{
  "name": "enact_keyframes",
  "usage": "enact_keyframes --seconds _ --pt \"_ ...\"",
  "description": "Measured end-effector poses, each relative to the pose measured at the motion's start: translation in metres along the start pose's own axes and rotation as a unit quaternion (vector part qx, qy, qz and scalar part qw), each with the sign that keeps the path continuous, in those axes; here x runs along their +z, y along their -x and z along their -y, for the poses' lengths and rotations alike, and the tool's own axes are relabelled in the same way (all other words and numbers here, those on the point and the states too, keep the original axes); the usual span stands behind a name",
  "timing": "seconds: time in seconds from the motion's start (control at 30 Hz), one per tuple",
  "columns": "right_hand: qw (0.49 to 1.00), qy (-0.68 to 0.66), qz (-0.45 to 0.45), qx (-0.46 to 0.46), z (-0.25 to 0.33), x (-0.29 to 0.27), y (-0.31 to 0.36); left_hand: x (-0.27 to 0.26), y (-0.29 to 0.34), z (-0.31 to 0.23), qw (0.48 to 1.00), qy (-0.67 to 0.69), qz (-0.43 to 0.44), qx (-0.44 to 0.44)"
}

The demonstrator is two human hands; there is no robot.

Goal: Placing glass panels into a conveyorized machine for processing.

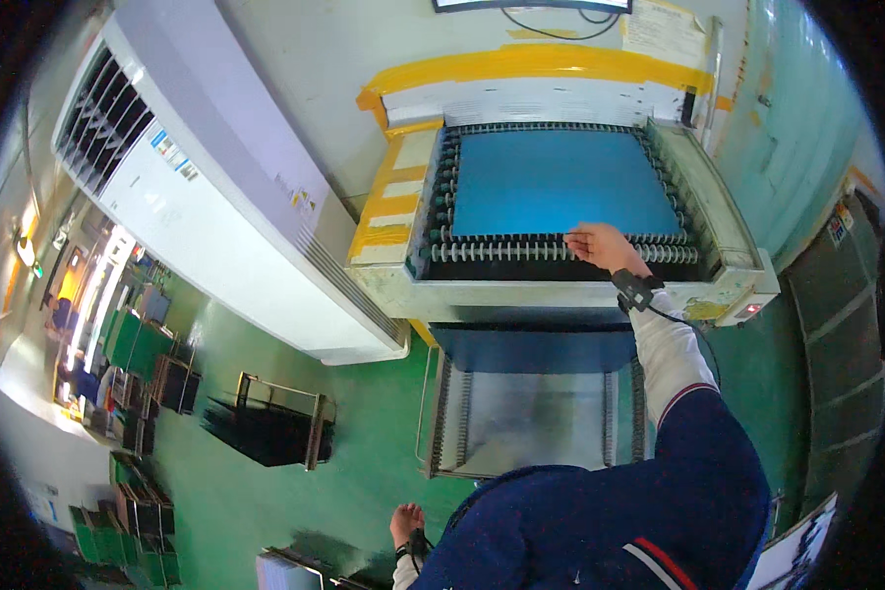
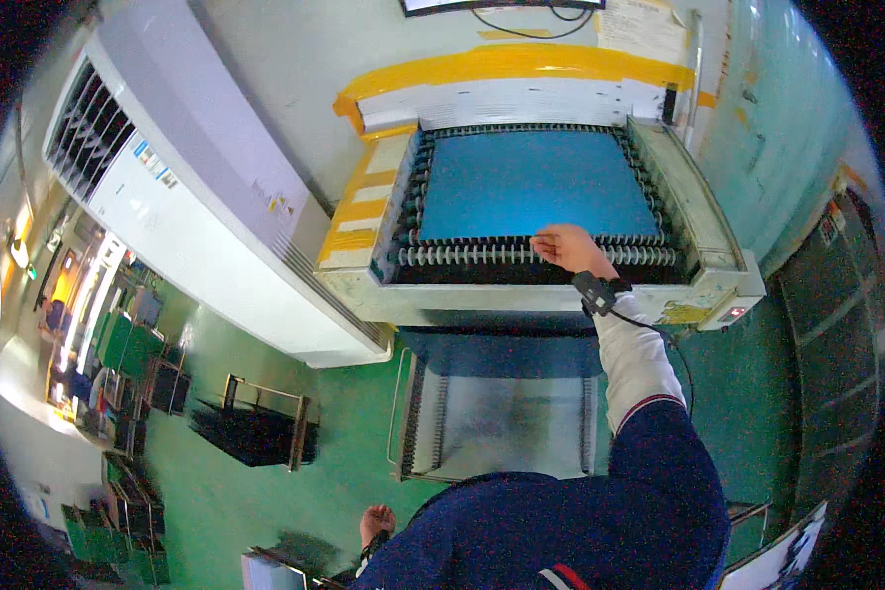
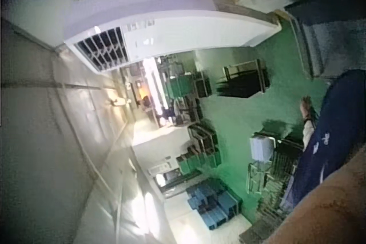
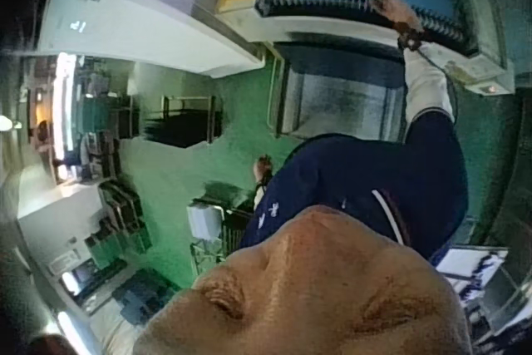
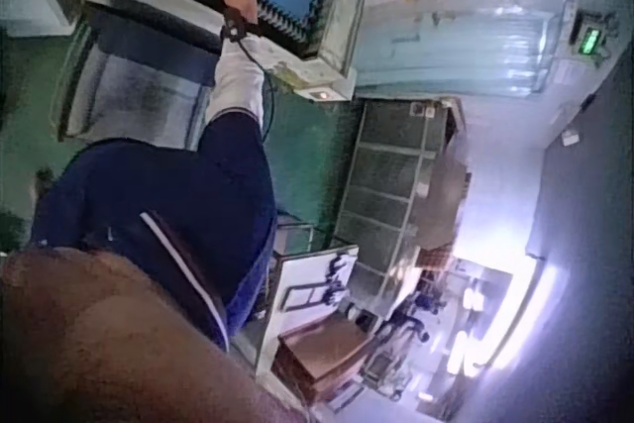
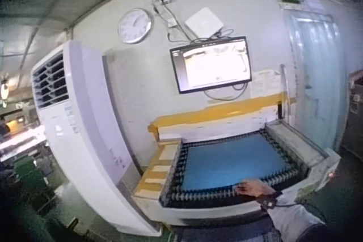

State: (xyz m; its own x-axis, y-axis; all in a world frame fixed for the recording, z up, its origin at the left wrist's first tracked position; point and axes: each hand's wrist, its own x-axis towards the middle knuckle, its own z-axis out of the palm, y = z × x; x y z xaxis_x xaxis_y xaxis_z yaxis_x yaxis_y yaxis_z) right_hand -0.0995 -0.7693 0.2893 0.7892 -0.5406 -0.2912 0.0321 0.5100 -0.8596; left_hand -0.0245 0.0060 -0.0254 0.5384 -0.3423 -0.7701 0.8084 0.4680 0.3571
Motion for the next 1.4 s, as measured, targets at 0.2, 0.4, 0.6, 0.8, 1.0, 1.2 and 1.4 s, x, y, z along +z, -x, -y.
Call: enact_keyframes --seconds 0.2,0.4,0.6,0.8,1.0,1.2,1.4 --pt "0.998 -0.049 -0.019 -0.034 0.010 0.035 0.002 0.001 0.002 -0.008 0.999 -0.047 0.000 -0.026" --pt "0.964 -0.252 0.035 -0.075 0.028 0.096 0.036 0.044 0.014 0.004 0.978 -0.174 -0.107 0.029" --pt "0.940 -0.321 0.077 -0.087 0.038 0.162 0.058 0.002 -0.008 -0.009 0.938 0.016 0.341 -0.062" --pt "0.929 -0.358 0.063 -0.075 0.033 0.175 0.070 0.022 -0.003 0.001 0.992 -0.110 -0.039 0.041" --pt "0.915 -0.385 0.096 -0.065 0.033 0.191 0.076 -0.009 -0.020 -0.002 0.994 -0.062 -0.092 -0.022" --pt "0.895 -0.406 0.164 -0.081 0.037 0.211 0.092 -0.008 -0.005 0.000 0.991 -0.079 -0.100 0.026" --pt "0.903 -0.397 0.135 -0.094 0.044 0.214 0.108 0.019 -0.005 -0.005 0.989 -0.094 -0.111 0.009"
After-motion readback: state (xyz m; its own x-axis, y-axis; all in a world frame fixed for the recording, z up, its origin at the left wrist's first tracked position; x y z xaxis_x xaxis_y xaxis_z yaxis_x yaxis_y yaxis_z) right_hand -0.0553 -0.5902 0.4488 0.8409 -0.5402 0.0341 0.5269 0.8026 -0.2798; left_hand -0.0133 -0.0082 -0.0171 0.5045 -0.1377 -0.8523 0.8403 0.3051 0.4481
